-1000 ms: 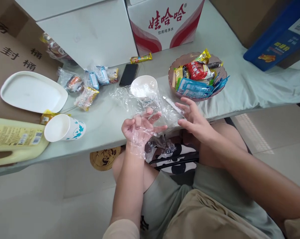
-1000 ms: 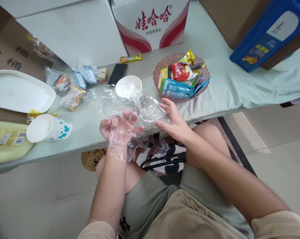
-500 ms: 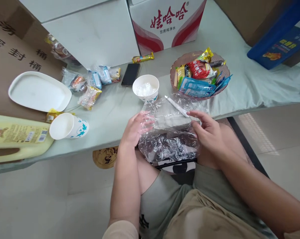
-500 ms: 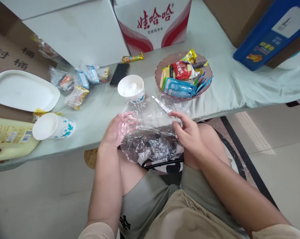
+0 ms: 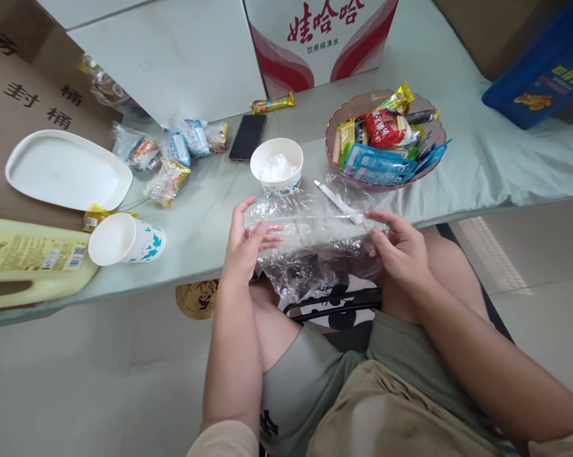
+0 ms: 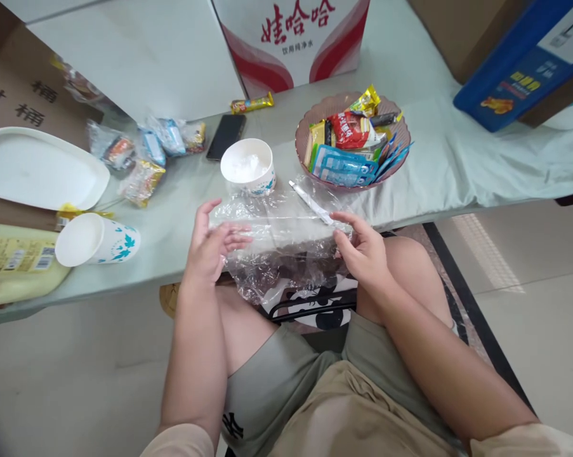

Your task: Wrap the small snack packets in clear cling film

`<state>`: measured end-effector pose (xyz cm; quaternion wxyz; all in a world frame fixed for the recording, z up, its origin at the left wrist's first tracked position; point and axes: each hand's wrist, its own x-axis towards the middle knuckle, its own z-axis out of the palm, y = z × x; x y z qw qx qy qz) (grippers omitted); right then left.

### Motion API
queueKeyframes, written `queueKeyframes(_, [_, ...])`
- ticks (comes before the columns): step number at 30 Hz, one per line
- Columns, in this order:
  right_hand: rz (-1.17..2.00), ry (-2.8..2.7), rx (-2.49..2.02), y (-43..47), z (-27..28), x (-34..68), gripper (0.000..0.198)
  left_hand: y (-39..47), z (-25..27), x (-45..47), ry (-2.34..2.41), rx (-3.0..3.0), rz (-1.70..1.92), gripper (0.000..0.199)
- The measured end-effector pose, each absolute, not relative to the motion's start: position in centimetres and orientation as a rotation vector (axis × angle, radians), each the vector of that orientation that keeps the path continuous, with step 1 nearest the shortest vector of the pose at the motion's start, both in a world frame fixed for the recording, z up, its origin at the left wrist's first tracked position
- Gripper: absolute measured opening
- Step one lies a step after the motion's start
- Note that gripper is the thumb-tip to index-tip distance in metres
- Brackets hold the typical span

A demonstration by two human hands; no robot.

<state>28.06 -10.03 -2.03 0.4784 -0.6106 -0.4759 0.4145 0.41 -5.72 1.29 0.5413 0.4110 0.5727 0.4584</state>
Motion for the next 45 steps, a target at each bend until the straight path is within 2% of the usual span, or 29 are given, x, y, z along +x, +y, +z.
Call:
queueKeyframes(2, [1.041, -1.154, -1.446, -9.9, -2.2, 28.2, 0.033, -6.4, 1.3, 0.1, 1.378, 1.054, 1.044, 0.071])
queueKeyframes(5, [1.096, -1.15, -1.348, -9.8, -2.4, 28.3, 0.044, -7.0, 1.3, -0.8, 1.398, 1.087, 1.1, 0.062])
queueKeyframes(7, [1.157, -1.164, -1.285, -9.8, -2.5, 28.4, 0.051, -7.2, 1.5, -1.4, 1.328, 1.106, 1.146, 0.063])
queueKeyframes(11, [1.228, -1.223, -1.316, -9.7, -2.6, 28.6, 0.038, -7.9, 1.9, -2.2, 1.173, 1.168, 0.966, 0.089])
queueKeyframes(13, [1.257, -1.22, -1.323, -9.6, -2.6, 28.7, 0.036, -8.3, 2.1, -2.3, 1.194, 1.186, 0.741, 0.09])
queueKeyframes(16, [1.349, -1.206, -1.267, -9.6, -2.5, 28.7, 0.044, -8.6, 2.2, -2.4, 1.283, 1.217, 0.635, 0.067])
queueKeyframes(20, [1.362, -1.247, -1.252, -9.6, -2.7, 28.7, 0.04, -8.2, 1.7, -2.7, 1.416, 1.268, 0.908, 0.044])
queueKeyframes(24, [1.15, -1.379, -1.339, -9.5, -3.2, 28.7, 0.036, -7.5, 0.8, -2.7, 1.575, 1.412, 0.986, 0.026])
queueKeyframes(28, [0.814, -1.564, -1.473, -9.3, -3.8, 28.8, 0.017, -7.2, 0.2, -3.0, 1.594, 1.63, 1.048, 0.011])
queueKeyframes(30, [0.734, -1.611, -1.469, -9.3, -4.0, 28.9, 0.014, -7.3, 0.2, -3.3, 1.527, 1.615, 1.171, 0.014])
queueKeyframes(35, [0.702, -1.714, -1.363, -9.8, -3.0, 29.3, 0.019, -7.9, 1.1, -3.8, 1.234, 1.369, 1.276, 0.043])
queueKeyframes(40, [0.989, -1.746, -1.143, -10.1, -1.7, 29.1, 0.031, -8.0, 1.9, -2.7, 1.181, 1.185, 1.353, 0.048])
queueKeyframes(45, [1.648, -1.319, -1.164, -10.5, -0.9, 29.1, 0.048, -7.6, 1.3, -2.0, 1.4, 1.172, 1.271, 0.047])
